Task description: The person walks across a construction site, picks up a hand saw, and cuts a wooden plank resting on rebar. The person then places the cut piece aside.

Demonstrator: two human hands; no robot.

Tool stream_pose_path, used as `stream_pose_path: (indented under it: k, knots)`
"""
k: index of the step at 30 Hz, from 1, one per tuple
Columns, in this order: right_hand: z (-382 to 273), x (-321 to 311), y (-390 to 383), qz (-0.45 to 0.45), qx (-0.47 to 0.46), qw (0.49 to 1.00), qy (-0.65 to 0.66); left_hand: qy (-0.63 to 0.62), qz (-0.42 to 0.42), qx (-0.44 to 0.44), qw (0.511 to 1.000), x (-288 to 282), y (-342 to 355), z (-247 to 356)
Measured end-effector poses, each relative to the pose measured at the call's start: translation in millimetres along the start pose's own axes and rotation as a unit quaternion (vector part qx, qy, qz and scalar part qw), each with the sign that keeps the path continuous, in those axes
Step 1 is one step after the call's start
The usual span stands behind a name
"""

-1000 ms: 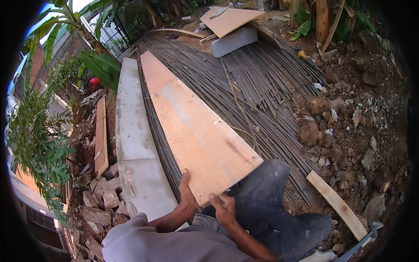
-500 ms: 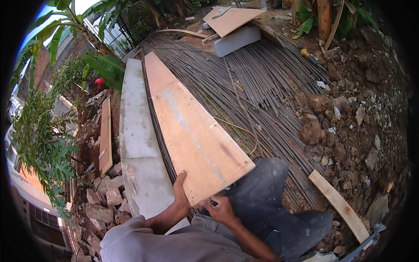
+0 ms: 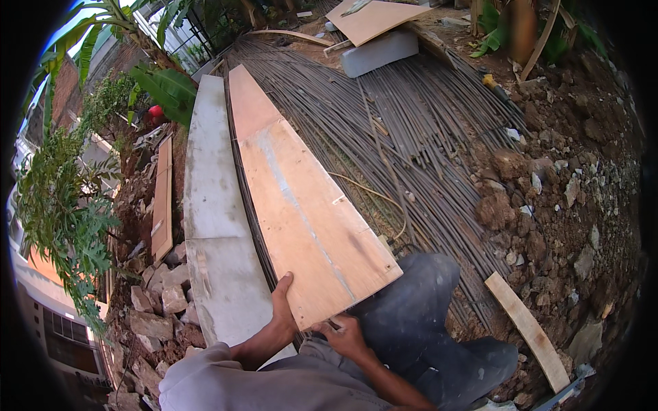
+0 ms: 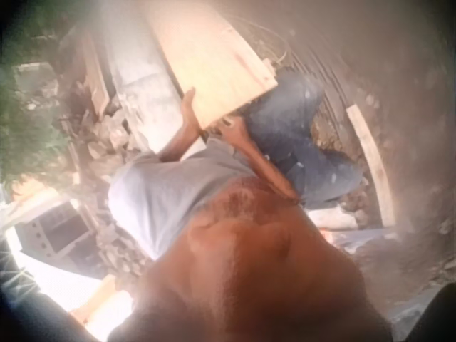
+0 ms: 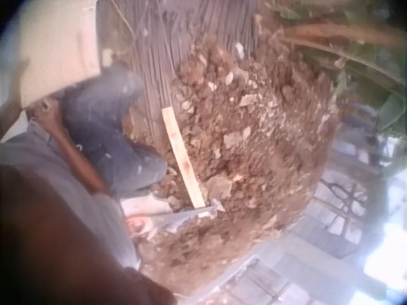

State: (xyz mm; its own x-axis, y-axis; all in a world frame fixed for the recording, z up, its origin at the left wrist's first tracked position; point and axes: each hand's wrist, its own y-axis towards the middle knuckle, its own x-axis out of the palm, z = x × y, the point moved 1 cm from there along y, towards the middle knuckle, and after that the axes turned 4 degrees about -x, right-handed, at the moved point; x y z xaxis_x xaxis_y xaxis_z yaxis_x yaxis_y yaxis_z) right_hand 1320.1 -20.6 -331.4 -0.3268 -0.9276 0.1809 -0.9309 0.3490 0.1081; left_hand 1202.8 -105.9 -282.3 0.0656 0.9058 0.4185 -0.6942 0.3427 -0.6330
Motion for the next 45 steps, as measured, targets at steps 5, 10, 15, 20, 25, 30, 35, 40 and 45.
stream_pose_path:
  k: [5,10,15,20,25,30,35,40,45]
  knots:
    - [9.9,12.3,43.9,0.003,0.012,1.0,0.021,0.015,-0.02,0.028,0.999,13.4,30.1,35.8]
    - [12.0,22.3,95.9,-0.066,0.129,0.972,-0.186,0.02,-0.016,0.038,0.999,-28.7,100.9,51.2]
    - [22.5,-12.7,50.1,-0.052,0.053,0.975,-0.209,0.008,-0.019,0.021,1.0,-73.2,148.4,-3.0]
    - [-21.1,-55.6,15.2,-0.021,0.165,0.984,-0.059,0.017,0.069,-0.004,0.997,-124.1,189.0,-48.7]
    - [-57.4,-95.4,-1.0,0.09,0.137,0.986,0.028,0.107,0.135,0.031,0.985,-188.5,215.2,-66.8]
    - [-64.0,-131.3,0.8,0.189,0.093,0.978,0.006,0.492,0.255,0.088,0.828,-144.4,174.9,-32.6]
    - [-60.6,-139.8,-1.7,0.255,0.1,0.962,-0.006,0.626,0.216,0.105,0.742,-175.2,194.8,-48.2]
    - [-56.8,-180.8,-31.3,0.333,0.14,0.93,-0.069,0.676,0.121,0.123,0.716,-133.9,150.9,-76.2]
    - [3.9,-245.3,-71.2,0.332,0.182,0.872,-0.309,0.591,-0.116,0.164,0.781,-40.0,65.7,-66.3]
